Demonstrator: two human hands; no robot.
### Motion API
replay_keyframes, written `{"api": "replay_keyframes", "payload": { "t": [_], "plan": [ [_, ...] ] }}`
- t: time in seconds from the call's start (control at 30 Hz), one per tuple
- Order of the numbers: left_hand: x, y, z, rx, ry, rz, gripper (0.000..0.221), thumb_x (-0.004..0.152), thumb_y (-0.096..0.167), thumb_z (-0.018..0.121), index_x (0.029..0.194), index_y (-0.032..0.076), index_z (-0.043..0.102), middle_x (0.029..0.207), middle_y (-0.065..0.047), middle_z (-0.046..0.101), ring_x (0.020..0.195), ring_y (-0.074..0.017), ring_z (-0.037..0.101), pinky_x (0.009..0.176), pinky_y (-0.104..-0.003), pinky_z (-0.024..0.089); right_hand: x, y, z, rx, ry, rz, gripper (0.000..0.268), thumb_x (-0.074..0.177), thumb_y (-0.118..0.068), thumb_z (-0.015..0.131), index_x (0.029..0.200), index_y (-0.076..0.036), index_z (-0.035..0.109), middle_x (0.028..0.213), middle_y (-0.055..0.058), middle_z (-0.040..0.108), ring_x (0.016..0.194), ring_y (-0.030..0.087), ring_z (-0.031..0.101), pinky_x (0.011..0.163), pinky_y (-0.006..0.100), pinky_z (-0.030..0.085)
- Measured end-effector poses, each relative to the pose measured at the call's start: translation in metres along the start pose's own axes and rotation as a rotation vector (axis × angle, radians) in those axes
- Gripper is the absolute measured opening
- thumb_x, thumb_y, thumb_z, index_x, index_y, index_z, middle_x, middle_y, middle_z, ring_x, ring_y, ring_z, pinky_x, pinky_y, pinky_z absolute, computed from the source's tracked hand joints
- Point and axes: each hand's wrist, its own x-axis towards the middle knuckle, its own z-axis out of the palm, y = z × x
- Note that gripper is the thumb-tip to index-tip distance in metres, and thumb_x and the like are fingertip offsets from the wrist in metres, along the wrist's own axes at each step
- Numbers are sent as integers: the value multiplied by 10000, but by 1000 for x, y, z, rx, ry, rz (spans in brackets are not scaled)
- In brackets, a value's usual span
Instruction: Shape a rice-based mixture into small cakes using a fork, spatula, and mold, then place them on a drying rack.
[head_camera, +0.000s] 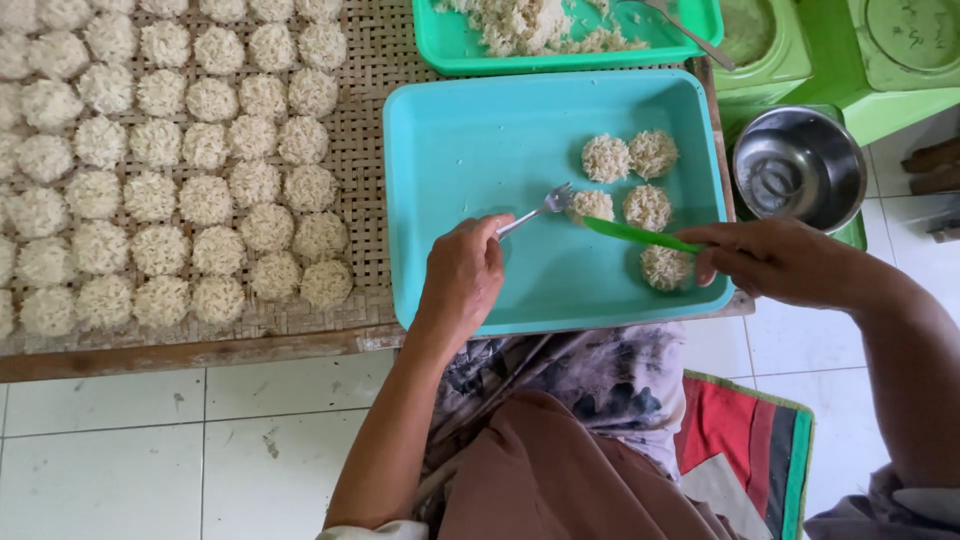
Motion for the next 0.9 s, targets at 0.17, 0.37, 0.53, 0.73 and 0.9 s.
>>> {"api": "replay_keyframes", "payload": {
  "t": [0.17,0.37,0.53,0.73,0.9],
  "plan": [
    [-12,1,-1,-57,59,6,338,905,-48,571,1208,23,703,933,-135,737,568,-175,621,498,-327,509,-7,-5,9,-51,249,13,462,972,-184,552,1429,-155,615,855,8,835,506,181,691,493,318,538],
    [-23,0,-3,-62,91,-1,348,884,-52,553,1187,13,712,950,-143,749,605,-211,646,553,-357,520,-7,-41,13,-142,301,-91,434,942,-188,584,1370,-145,640,859,100,802,511,278,703,521,422,531],
    [-24,-5,-2,-55,88,-22,361,889,-50,551,1210,13,705,1015,-163,762,656,-216,693,564,-333,563,6,-43,18,-223,315,-82,409,946,-168,569,1343,-127,656,987,138,794,574,320,746,558,447,580],
    [-27,-8,-4,-18,60,-58,347,916,-31,557,1226,33,699,983,-141,751,661,-214,685,584,-358,554,-11,-64,-22,-798,404,49,429,979,-350,584,1406,-363,608,1159,-3,754,867,225,788,634,382,651],
    [-25,-5,-1,-32,10,-123,348,948,4,526,1261,29,677,1153,-156,748,762,-221,739,658,-330,608,-1,-81,-47,-942,79,269,447,892,-429,642,1317,-553,578,1335,-106,682,1106,201,764,859,413,654]
  ]
}}
